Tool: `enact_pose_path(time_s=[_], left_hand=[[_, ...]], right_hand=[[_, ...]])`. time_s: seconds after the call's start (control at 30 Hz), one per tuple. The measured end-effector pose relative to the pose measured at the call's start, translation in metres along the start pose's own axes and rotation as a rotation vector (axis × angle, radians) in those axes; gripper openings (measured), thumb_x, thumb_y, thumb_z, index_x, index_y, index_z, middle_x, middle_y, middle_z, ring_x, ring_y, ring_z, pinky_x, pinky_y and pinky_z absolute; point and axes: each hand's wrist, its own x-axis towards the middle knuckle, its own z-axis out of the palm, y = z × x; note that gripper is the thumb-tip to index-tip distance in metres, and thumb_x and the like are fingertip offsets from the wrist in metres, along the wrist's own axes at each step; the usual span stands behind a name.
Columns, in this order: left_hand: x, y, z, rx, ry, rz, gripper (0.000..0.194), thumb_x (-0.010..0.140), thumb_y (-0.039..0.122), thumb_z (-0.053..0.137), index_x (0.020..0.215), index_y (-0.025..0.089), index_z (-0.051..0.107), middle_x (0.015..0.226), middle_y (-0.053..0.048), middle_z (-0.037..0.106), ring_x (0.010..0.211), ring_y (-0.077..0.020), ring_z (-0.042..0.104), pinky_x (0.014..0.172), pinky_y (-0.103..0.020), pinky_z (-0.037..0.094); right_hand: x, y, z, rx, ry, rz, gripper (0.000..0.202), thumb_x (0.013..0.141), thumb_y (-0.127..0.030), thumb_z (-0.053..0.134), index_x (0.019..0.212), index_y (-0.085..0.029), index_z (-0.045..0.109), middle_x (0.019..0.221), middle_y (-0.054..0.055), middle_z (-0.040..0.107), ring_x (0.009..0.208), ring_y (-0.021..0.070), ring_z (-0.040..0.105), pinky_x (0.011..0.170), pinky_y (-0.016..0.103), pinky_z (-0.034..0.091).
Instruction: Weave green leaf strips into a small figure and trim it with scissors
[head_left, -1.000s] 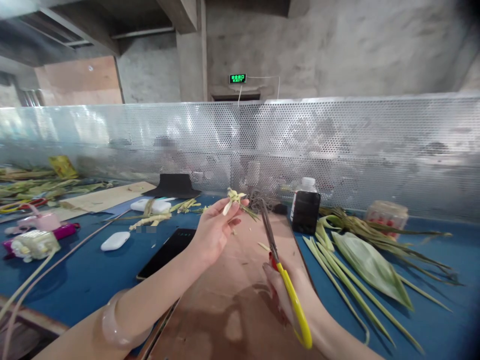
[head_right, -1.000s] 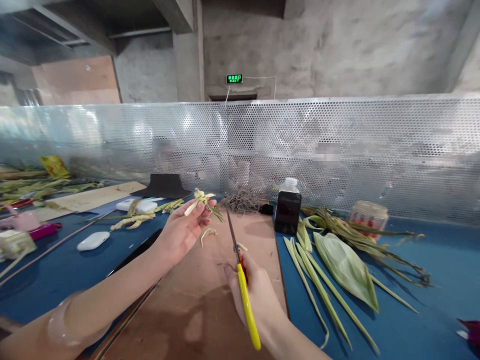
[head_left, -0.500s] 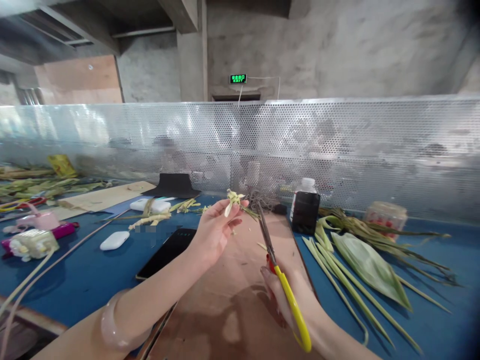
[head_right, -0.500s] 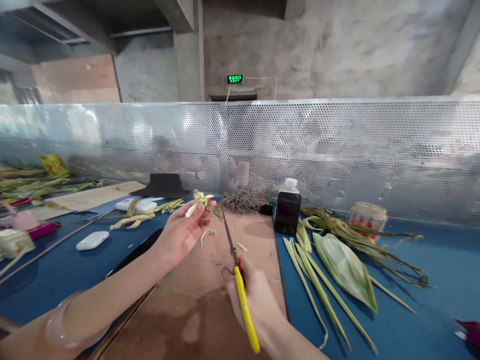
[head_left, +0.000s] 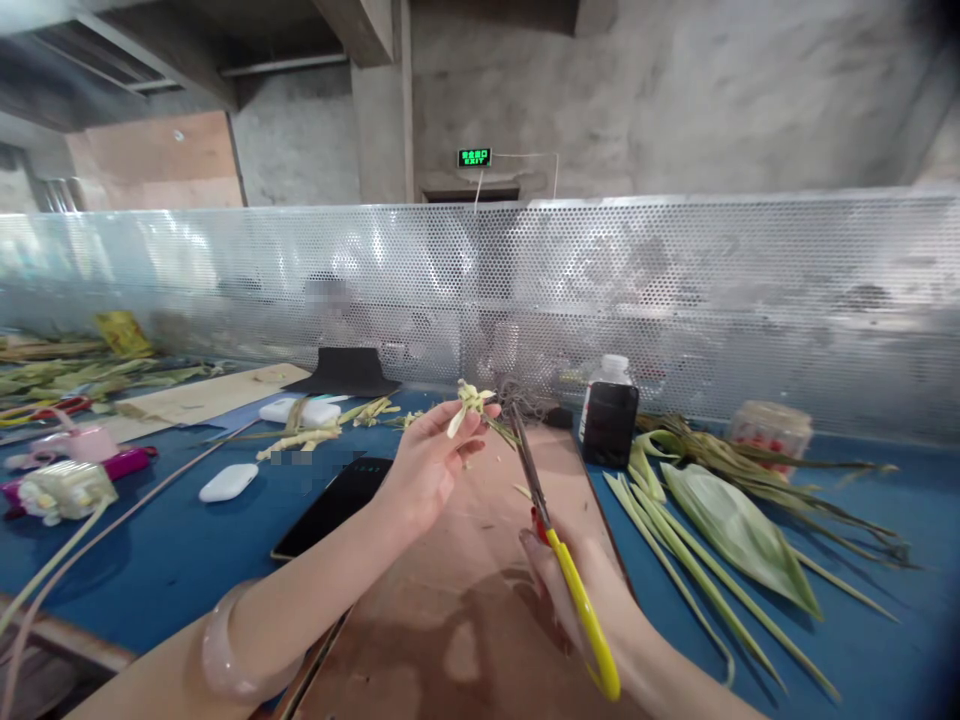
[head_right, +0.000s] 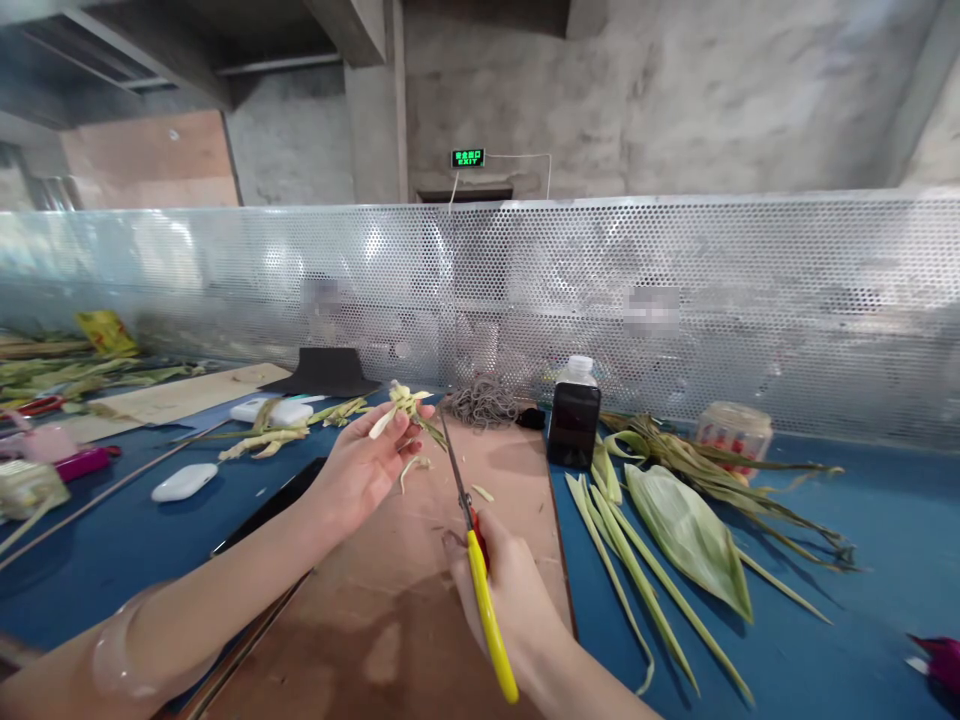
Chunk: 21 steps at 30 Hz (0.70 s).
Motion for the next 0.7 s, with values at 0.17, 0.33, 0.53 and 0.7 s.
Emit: enact_pose_path(time_s=[0.17,0.33,0.53,0.7], left_hand=[[-0.0004,0.0006,-0.0004,0.009,-0.002,-0.001,0.013,0.071,0.024,0.074,0.082,0.017,0.072,0.092,-0.006,0.072,0.073,-0.0091,0.059,0.068,-0.021,0.046],[-0.0007,0.0032,0.002,0.009,0.002,0.014,0.013,0.069,0.024,0.076,0.08,0.017,0.073,0.089,-0.005,0.072,0.072,-0.0093,0.058,0.067,-0.02,0.046],[0.0006,0.0032,0.0005,0.018,-0.012,0.027,0.015,0.071,0.024,0.074,0.085,0.018,0.073,0.093,-0.005,0.072,0.073,-0.0093,0.058,0.067,-0.02,0.046],[0.001,0.0026,-0.0004,0.016,0.0,0.025,0.014,0.069,0.024,0.076,0.082,0.018,0.074,0.092,-0.005,0.072,0.071,-0.0091,0.059,0.066,-0.021,0.046]], right_hand=[[0.0007,0.0004,0.0002,-0.028,-0.027,-0.001,0.018,0.084,-0.034,0.044,0.072,-0.02,0.044,0.05,-0.007,0.043,0.039,0.0079,0.041,0.042,0.02,0.031],[0.0005,0.0017,0.0021,-0.037,-0.032,0.006,0.021,0.085,-0.037,0.043,0.074,-0.02,0.046,0.05,-0.007,0.042,0.039,0.008,0.039,0.041,0.02,0.029],[-0.0006,0.005,0.0018,-0.085,-0.025,-0.017,0.024,0.085,-0.038,0.044,0.074,-0.018,0.048,0.054,-0.006,0.038,0.046,0.0086,0.036,0.043,0.02,0.026],[-0.0005,0.0049,0.001,-0.074,-0.027,-0.029,0.025,0.086,-0.039,0.043,0.071,-0.018,0.046,0.056,-0.005,0.037,0.05,0.0094,0.035,0.044,0.02,0.025]])
